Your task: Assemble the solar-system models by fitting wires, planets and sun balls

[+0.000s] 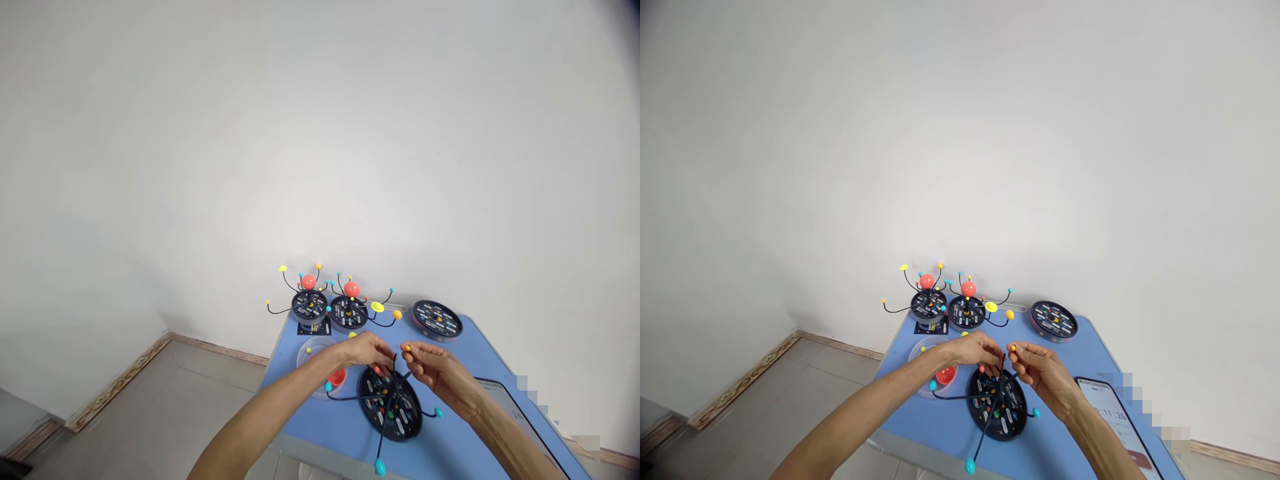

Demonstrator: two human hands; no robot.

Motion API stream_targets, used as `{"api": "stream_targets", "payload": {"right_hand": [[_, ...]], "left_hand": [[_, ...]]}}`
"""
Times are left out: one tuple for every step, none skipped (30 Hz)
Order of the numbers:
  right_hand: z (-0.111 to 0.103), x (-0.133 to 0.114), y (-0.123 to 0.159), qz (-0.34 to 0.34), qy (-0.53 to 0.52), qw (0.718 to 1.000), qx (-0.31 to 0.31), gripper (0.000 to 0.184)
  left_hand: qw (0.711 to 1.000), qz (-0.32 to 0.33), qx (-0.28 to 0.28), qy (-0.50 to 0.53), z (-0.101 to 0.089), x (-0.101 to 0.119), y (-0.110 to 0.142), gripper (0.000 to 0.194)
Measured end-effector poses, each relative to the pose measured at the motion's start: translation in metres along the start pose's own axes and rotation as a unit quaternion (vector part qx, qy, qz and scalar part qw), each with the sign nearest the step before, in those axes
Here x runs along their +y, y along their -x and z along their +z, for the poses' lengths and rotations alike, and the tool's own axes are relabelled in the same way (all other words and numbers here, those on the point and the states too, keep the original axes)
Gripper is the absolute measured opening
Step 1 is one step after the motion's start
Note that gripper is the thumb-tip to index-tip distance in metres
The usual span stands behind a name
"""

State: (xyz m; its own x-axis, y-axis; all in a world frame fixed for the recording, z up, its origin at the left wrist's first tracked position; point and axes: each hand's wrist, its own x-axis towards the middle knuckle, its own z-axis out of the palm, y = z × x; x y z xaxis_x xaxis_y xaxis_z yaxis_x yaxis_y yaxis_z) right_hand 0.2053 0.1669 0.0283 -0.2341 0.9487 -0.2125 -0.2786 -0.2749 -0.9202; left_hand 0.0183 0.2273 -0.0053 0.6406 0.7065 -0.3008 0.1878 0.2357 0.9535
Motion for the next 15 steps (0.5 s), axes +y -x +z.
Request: {"api": "stream_targets", "payload": {"right_hand": [[0.001,0.0,0.0,-0.001,0.003,1.0,0.004,0.034],[0.001,0.0,-0.001,-0.002,0.007,1.0,0.009,0.035],[0.002,0.0,-0.001,-0.003,0.012,1.0,0.016,0.036],[0.004,0.0,-0.002,-0.005,0.017,1.0,0.023,0.038],[0.005,0.0,-0.003,-0.006,0.024,0.999,0.032,0.039],[0.006,0.001,-0.004,-0.008,0.031,0.999,0.041,0.041],[0.007,0.002,-0.005,-0.01,0.04,0.998,0.051,0.043],[0.008,0.002,-0.006,-0.013,0.05,0.997,0.061,0.044],[0.009,0.003,-0.006,-0.015,0.061,0.996,0.07,0.044],[0.01,0.004,-0.007,-0.018,0.074,0.994,0.08,0.044],[0.011,0.005,-0.008,-0.021,0.088,0.992,0.089,0.043],[0.011,0.006,-0.008,-0.022,0.103,0.99,0.097,0.042],[0.012,0.007,-0.008,-0.022,0.117,0.988,0.103,0.041],[0.012,0.008,-0.009,-0.021,0.129,0.985,0.109,0.04],[0.013,0.008,-0.009,-0.019,0.141,0.984,0.112,0.039]], "left_hand": [[1.0,-0.001,0.001,-0.003,0.0,-0.001,-0.002,0.027],[1.0,-0.002,0.003,-0.005,0.001,-0.001,-0.003,0.027],[1.0,-0.003,0.005,-0.008,0.001,-0.002,-0.004,0.028],[1.0,-0.005,0.006,-0.01,0.002,-0.002,-0.005,0.029],[1.0,-0.006,0.008,-0.011,0.002,-0.002,-0.006,0.029],[1.0,-0.007,0.01,-0.013,0.003,-0.003,-0.007,0.03],[1.0,-0.008,0.013,-0.014,0.003,-0.003,-0.007,0.031],[1.0,-0.009,0.016,-0.015,0.004,-0.003,-0.008,0.032],[1.0,-0.01,0.018,-0.016,0.004,-0.002,-0.008,0.033],[1.0,-0.01,0.02,-0.017,0.005,-0.002,-0.007,0.034],[1.0,-0.009,0.02,-0.018,0.005,-0.002,-0.007,0.035],[1.0,-0.008,0.02,-0.019,0.005,-0.001,-0.006,0.036],[1.0,-0.007,0.018,-0.02,0.005,-0.001,-0.005,0.035],[1.0,-0.005,0.017,-0.021,0.005,-0.001,-0.005,0.035],[1.0,-0.004,0.015,-0.021,0.005,-0.001,-0.004,0.034]]}}
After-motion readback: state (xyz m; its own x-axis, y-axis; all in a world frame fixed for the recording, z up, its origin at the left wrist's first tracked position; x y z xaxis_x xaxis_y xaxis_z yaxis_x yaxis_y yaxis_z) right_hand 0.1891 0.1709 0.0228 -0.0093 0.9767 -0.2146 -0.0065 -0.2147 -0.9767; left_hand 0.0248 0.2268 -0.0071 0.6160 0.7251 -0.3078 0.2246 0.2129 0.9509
